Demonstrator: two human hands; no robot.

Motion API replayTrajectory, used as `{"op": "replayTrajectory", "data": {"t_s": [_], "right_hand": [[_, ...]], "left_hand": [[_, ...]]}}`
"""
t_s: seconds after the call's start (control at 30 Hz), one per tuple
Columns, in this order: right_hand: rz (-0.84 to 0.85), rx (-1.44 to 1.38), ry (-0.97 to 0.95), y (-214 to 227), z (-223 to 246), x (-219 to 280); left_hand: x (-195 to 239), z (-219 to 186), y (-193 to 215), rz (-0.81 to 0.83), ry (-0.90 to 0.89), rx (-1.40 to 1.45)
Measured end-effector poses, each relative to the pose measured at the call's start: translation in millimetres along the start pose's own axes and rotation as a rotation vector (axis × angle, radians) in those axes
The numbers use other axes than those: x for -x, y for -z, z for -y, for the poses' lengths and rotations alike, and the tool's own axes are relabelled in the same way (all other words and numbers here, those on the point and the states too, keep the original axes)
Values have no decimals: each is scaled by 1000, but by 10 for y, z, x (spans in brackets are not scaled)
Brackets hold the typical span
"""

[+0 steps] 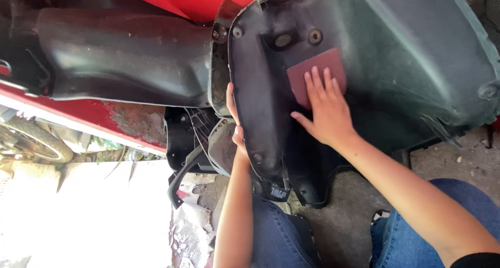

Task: The person sands the surface of a black plastic motorcycle part using a sanding block. They hold the part steady with one hand while moving the sanding block back and forth across the surface with the other hand.

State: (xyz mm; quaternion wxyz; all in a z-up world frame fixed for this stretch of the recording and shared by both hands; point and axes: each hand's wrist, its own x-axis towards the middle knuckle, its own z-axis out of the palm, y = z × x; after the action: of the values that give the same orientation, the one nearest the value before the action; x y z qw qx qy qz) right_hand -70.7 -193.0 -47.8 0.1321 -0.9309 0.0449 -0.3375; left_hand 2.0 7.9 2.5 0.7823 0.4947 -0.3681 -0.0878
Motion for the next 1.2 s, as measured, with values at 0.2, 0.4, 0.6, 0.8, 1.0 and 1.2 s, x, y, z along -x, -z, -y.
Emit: {"op": "replayTrajectory", "data": {"t_s": [0.2, 0.4, 0.6, 0.8, 1.0, 1.2], "right_hand": [[-5, 128, -107, 285, -303, -76], [130, -230, 8, 75, -17, 201], [120, 51, -153, 366, -236, 25], [178, -394, 19, 23, 56, 281], [146, -32, -156, 201, -82, 81], [177, -510, -69, 120, 85, 164]], "left_hand": [[3, -76, -24, 12, 30, -26], [-5, -41, -46, -11, 5, -2], [-48, 98, -12, -3, -25, 161], [-116, 175, -27, 34, -67, 184], [-148, 231, 11, 51, -130, 221], [-240, 612, 216, 118, -251, 348]]}}
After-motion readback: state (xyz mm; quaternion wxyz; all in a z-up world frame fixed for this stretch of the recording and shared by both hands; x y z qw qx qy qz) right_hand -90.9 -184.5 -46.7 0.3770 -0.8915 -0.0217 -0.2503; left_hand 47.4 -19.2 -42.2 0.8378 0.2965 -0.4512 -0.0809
